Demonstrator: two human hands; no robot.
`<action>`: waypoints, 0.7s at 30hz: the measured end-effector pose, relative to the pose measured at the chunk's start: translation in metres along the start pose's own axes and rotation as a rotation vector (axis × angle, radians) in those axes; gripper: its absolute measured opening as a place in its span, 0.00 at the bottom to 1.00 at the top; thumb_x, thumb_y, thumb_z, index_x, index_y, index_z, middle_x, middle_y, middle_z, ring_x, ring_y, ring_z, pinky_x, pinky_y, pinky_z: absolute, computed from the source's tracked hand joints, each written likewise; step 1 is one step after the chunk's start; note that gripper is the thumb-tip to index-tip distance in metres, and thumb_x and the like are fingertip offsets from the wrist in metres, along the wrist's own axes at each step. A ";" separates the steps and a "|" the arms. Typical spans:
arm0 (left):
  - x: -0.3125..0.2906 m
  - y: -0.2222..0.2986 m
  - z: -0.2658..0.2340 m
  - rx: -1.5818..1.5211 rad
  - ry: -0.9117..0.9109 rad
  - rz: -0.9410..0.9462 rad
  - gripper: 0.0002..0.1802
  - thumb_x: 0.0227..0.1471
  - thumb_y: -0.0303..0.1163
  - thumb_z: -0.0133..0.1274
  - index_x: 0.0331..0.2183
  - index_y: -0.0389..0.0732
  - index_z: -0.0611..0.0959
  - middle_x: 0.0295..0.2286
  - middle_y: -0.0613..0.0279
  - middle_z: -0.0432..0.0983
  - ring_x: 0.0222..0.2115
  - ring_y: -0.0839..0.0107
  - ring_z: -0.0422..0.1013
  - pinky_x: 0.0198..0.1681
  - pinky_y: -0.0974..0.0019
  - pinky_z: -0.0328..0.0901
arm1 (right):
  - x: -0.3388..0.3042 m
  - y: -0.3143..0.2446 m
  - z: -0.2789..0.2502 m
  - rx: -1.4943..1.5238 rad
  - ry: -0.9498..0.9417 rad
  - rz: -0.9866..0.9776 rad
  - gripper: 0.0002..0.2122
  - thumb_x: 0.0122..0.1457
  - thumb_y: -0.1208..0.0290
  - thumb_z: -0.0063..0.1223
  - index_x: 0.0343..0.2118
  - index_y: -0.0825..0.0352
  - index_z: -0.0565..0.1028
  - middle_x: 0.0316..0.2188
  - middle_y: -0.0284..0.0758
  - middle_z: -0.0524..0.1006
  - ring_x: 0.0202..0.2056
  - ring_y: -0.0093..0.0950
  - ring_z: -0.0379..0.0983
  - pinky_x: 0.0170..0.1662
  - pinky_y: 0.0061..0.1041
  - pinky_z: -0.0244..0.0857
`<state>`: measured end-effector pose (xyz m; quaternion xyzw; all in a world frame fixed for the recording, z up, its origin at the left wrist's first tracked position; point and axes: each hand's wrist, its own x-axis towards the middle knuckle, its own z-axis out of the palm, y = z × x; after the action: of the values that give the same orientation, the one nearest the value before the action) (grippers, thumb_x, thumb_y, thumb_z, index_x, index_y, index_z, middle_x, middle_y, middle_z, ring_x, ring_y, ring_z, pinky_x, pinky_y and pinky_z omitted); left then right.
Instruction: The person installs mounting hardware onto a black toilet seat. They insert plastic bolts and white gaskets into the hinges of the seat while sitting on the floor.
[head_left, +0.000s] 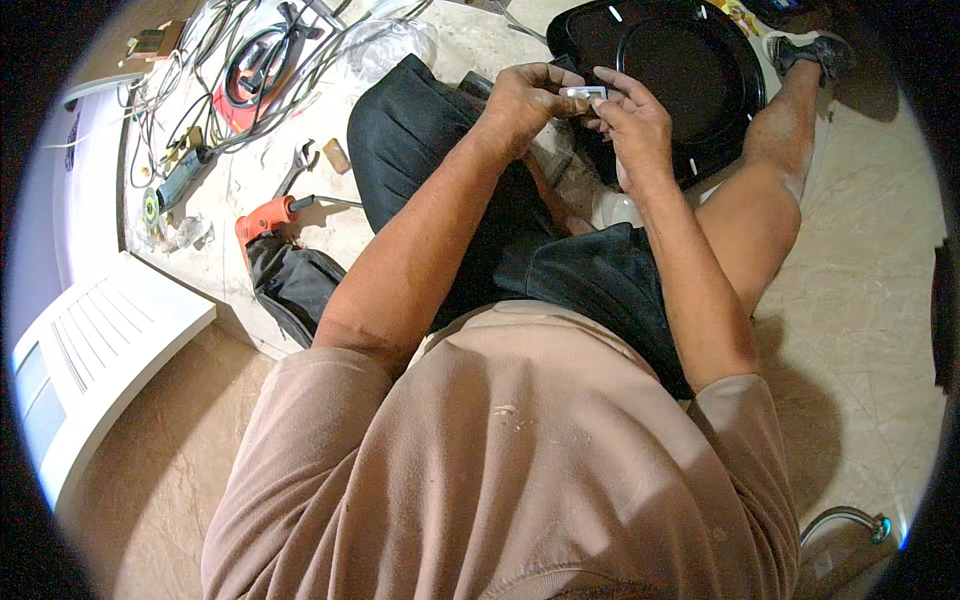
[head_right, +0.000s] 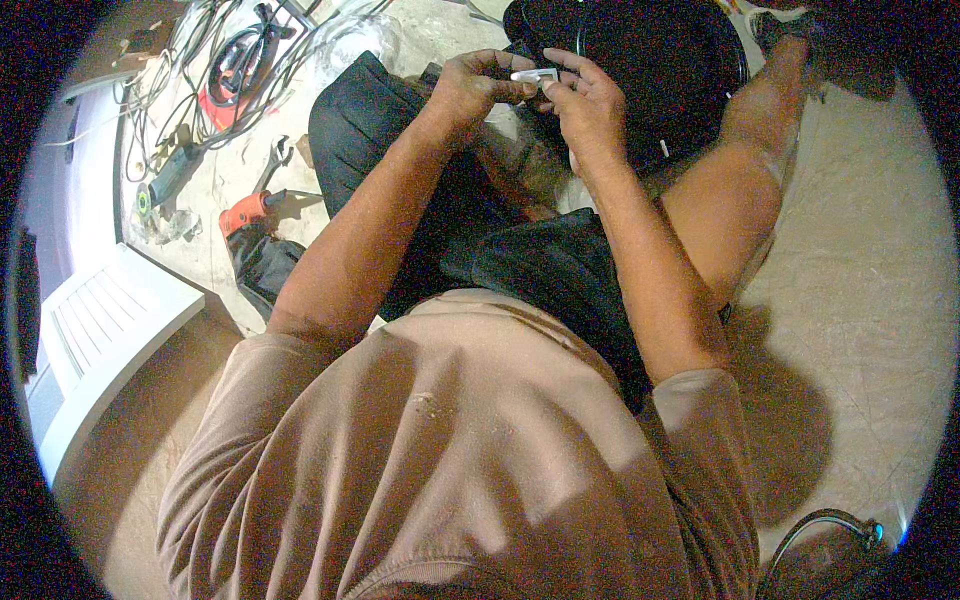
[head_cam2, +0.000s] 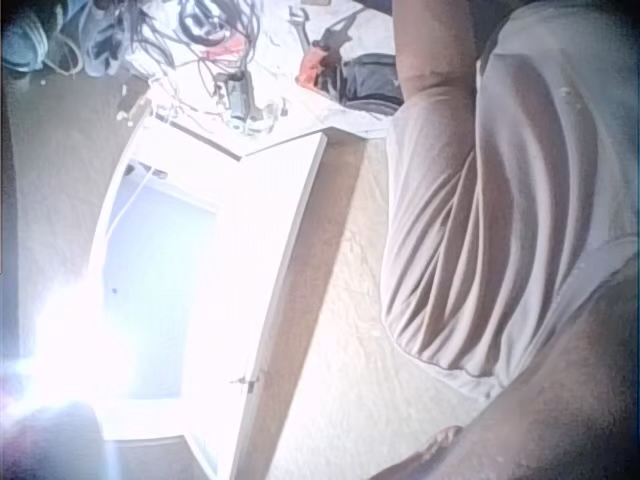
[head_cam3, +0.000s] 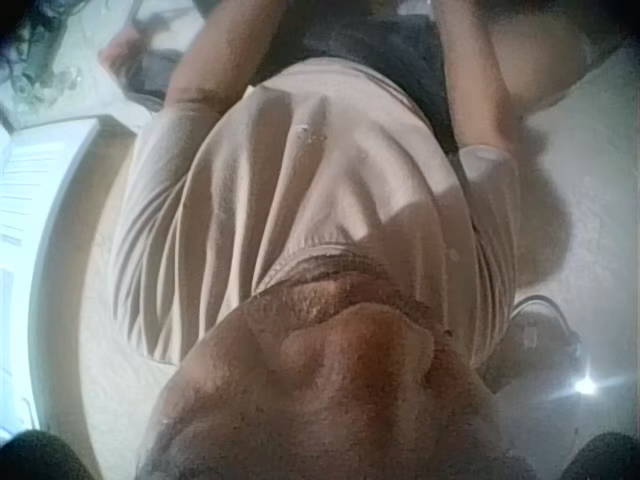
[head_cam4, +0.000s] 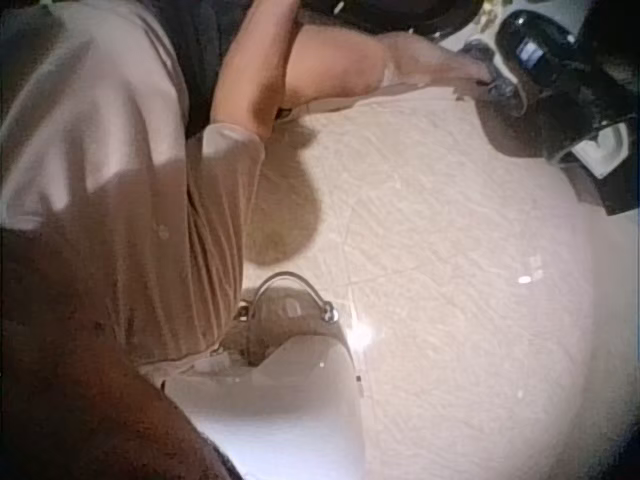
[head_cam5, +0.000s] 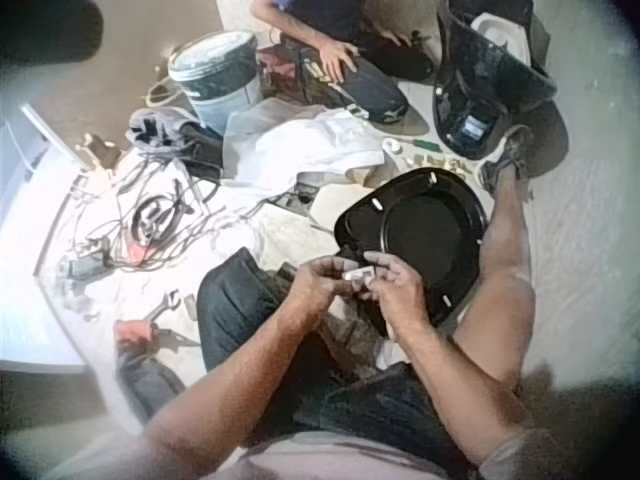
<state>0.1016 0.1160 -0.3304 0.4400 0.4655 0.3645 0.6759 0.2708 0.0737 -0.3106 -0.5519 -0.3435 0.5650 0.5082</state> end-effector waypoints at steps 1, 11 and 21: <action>0.001 -0.001 0.000 -0.075 -0.006 -0.012 0.14 0.50 0.19 0.63 0.42 0.30 0.83 0.36 0.55 0.83 0.36 0.67 0.80 0.44 0.64 0.74 | 0.000 0.000 -0.001 -0.148 -0.021 -0.048 0.17 0.56 0.81 0.58 0.50 0.68 0.79 0.34 0.36 0.82 0.32 0.25 0.78 0.36 0.21 0.70; 0.004 -0.004 -0.002 -0.221 0.005 -0.107 0.14 0.54 0.19 0.58 0.44 0.27 0.80 0.36 0.49 0.82 0.36 0.63 0.81 0.44 0.63 0.76 | 0.002 0.003 -0.004 -0.649 0.021 -0.323 0.13 0.57 0.80 0.58 0.45 0.62 0.83 0.36 0.38 0.83 0.41 0.33 0.81 0.43 0.28 0.76; 0.001 0.000 -0.002 -0.279 0.040 -0.064 0.13 0.53 0.18 0.58 0.42 0.25 0.80 0.36 0.47 0.82 0.35 0.62 0.81 0.44 0.63 0.77 | -0.003 -0.008 -0.001 -0.906 0.117 -0.583 0.07 0.55 0.74 0.62 0.37 0.67 0.82 0.35 0.42 0.81 0.37 0.43 0.80 0.41 0.37 0.73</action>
<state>0.1002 0.1179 -0.3311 0.3192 0.4375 0.4128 0.7323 0.2730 0.0730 -0.3020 -0.6281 -0.6628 0.1640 0.3732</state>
